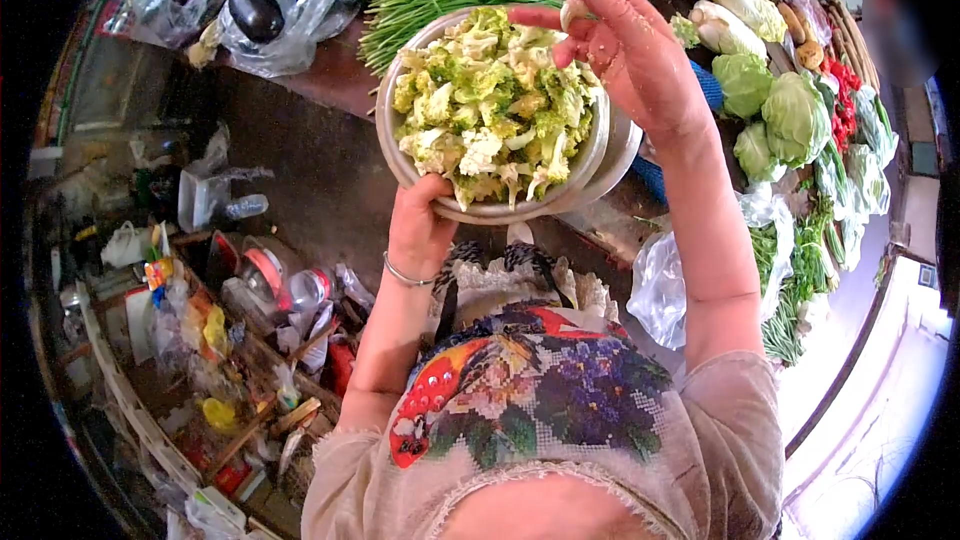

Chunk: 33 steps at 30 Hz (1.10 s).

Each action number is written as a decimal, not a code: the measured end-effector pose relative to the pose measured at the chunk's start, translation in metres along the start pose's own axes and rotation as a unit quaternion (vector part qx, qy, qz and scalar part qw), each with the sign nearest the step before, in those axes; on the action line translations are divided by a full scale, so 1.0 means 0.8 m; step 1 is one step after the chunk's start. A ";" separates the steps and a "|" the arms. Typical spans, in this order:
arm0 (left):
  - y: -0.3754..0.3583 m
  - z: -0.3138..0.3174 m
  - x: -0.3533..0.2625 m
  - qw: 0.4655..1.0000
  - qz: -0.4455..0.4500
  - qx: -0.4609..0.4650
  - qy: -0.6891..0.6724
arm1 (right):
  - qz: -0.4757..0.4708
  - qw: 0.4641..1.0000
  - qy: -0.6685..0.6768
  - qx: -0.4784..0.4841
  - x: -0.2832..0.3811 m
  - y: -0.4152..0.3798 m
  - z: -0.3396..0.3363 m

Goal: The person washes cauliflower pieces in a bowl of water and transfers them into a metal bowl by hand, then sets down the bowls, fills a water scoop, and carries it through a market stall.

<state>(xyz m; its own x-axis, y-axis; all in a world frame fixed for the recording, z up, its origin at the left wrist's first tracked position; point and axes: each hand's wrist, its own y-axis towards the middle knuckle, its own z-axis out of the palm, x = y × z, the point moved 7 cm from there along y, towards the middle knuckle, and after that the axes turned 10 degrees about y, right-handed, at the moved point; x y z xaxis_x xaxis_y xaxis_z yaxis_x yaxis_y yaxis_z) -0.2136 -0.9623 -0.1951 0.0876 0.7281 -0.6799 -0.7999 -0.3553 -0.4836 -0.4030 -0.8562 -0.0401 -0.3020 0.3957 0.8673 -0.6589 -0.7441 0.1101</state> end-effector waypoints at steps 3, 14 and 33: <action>0.000 -0.008 -0.003 0.999 0.006 -0.039 -0.014 | 0.076 0.995 0.062 -0.021 -0.020 0.002 -0.021; -0.007 -0.036 -0.016 0.998 0.039 0.014 -0.049 | -0.064 0.986 -0.024 -0.155 0.014 -0.007 -0.097; -0.057 -0.043 -0.074 0.994 0.094 -0.060 0.007 | 0.083 0.770 -0.625 0.102 -0.226 -0.011 -0.102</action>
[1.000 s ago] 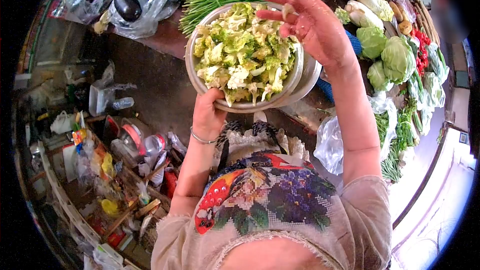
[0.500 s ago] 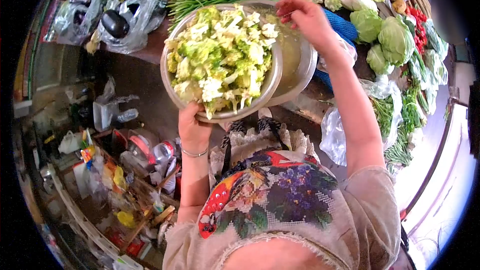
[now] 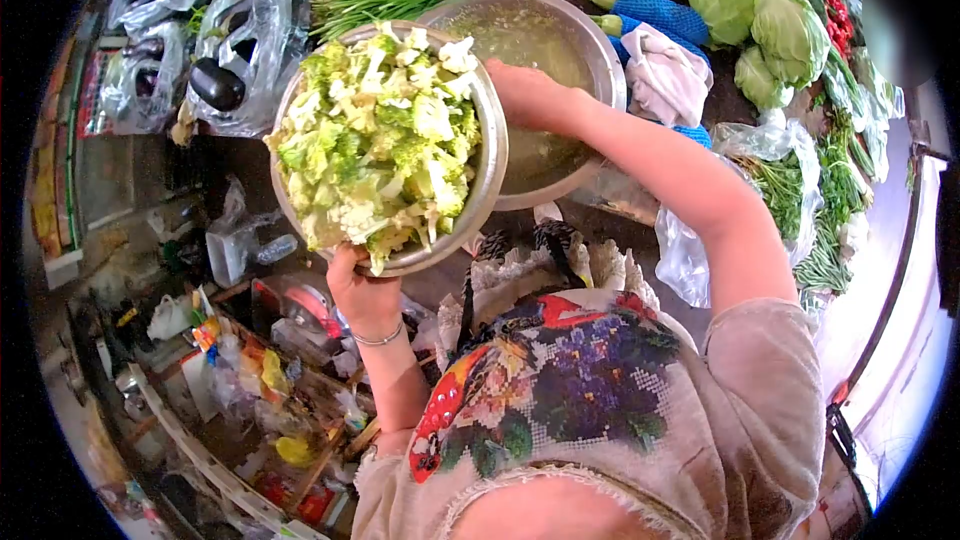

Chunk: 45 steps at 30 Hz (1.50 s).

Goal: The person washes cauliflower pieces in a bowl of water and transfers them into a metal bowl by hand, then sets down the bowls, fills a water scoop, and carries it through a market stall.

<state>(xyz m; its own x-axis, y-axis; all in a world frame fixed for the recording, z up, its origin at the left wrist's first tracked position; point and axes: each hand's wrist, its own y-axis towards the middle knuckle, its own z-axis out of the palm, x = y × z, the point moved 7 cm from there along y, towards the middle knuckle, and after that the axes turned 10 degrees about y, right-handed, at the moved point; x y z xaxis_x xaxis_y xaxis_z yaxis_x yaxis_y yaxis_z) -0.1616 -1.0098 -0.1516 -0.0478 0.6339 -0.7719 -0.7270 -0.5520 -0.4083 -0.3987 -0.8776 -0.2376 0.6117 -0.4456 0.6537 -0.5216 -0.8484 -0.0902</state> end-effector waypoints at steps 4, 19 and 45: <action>0.006 -0.006 -0.008 1.000 0.015 0.023 -0.001 | -0.024 0.998 0.051 0.025 -0.001 -0.005 -0.031; 0.015 -0.006 -0.026 0.986 0.022 0.159 -0.038 | -0.002 0.994 0.102 0.040 0.023 0.051 0.030; 0.016 -0.001 -0.029 0.986 0.038 0.160 -0.017 | 0.011 0.990 -0.035 -0.134 -0.019 -0.036 -0.084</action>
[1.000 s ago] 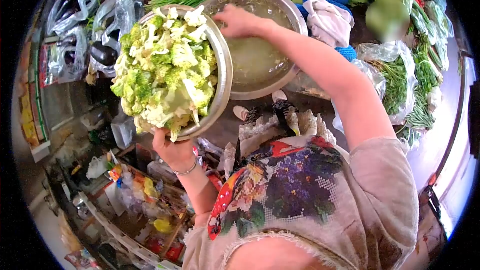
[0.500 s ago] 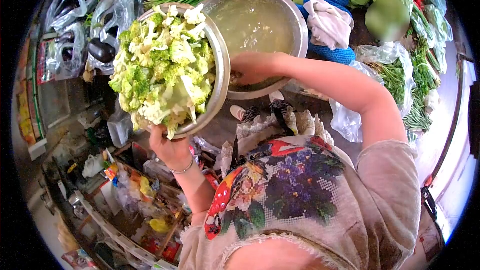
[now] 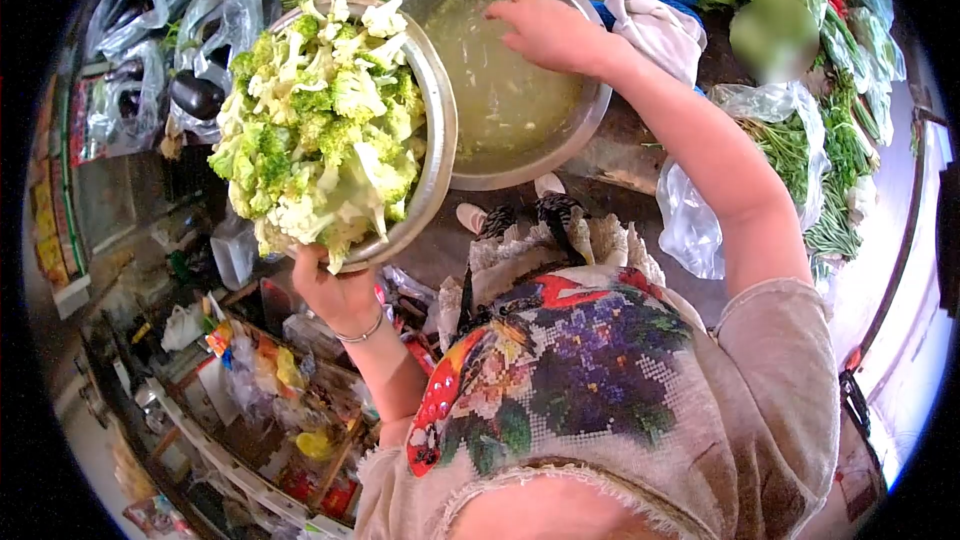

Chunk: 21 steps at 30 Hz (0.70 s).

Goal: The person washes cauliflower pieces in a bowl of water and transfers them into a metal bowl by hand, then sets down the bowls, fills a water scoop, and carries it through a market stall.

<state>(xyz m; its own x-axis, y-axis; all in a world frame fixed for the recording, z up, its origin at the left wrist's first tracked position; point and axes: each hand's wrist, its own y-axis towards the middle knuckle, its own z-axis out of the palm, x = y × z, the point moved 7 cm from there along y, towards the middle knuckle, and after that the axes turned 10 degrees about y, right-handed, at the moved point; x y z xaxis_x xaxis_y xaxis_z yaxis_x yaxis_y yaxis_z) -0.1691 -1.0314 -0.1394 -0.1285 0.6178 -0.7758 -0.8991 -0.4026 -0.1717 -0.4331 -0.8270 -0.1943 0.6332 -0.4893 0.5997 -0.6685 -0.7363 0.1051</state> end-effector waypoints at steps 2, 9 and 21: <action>0.000 0.006 0.000 0.999 -0.006 0.036 -0.021 | 0.050 0.997 -0.003 0.064 0.006 -0.002 0.010; -0.002 0.011 -0.001 0.999 0.004 0.022 -0.039 | -0.065 0.968 0.153 0.189 0.046 -0.030 0.085; -0.003 0.010 0.000 0.998 0.001 0.052 -0.048 | -0.012 0.923 0.231 0.307 0.052 -0.020 0.106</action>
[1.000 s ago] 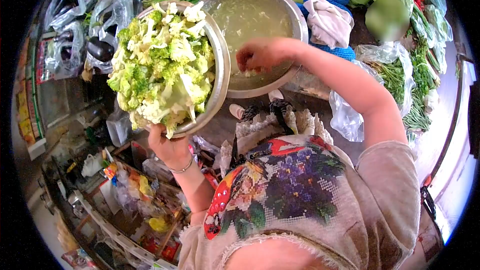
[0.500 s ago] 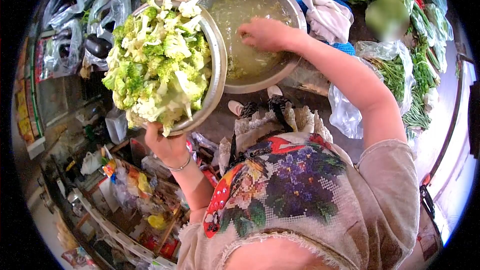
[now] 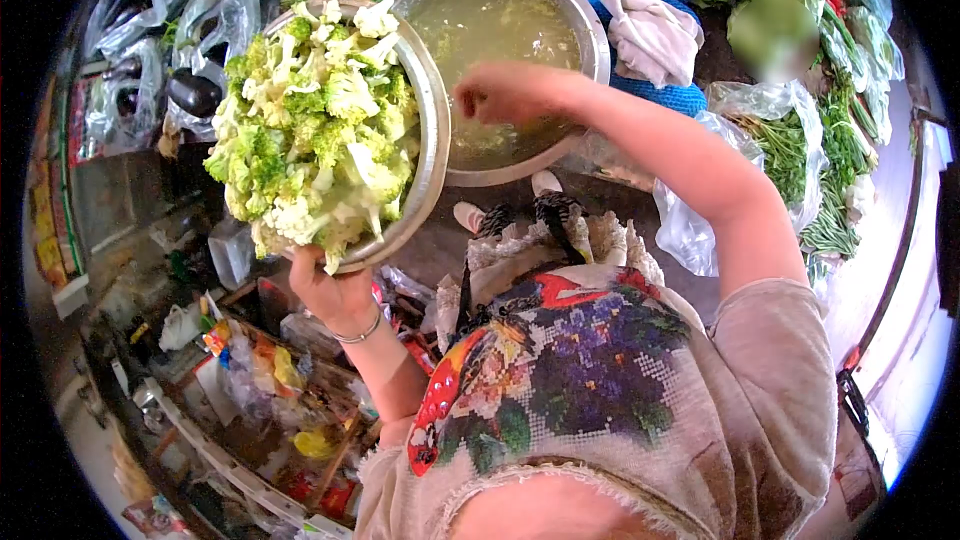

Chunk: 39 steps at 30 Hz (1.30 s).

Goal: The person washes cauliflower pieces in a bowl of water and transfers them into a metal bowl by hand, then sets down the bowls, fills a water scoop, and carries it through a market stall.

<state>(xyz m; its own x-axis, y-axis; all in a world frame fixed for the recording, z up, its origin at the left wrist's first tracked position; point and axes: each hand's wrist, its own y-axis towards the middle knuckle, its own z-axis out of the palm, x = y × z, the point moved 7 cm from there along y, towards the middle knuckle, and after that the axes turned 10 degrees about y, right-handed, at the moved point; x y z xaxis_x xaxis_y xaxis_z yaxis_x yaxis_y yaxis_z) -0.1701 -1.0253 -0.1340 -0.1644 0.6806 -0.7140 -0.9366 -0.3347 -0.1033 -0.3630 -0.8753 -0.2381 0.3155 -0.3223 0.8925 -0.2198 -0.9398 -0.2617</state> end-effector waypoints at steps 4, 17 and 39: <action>-0.002 -0.015 -0.001 1.000 0.014 -0.018 0.008 | 0.031 0.969 -0.178 -0.168 -0.009 -0.032 -0.058; 0.003 -0.013 0.004 0.999 0.005 -0.030 0.011 | -0.008 0.997 -0.072 -0.019 0.012 -0.058 -0.037; 0.023 0.005 0.089 0.982 -0.109 -0.153 0.030 | -0.286 0.897 -0.102 -0.320 0.266 -0.103 -0.122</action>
<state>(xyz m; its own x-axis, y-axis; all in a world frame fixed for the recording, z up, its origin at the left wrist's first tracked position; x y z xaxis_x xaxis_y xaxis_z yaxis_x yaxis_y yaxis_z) -0.2006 -0.9803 -0.1842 0.0571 0.7208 -0.6908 -0.8092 -0.3718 -0.4548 -0.3678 -0.8553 0.0093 0.6936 0.1178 0.7106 -0.4320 -0.7215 0.5412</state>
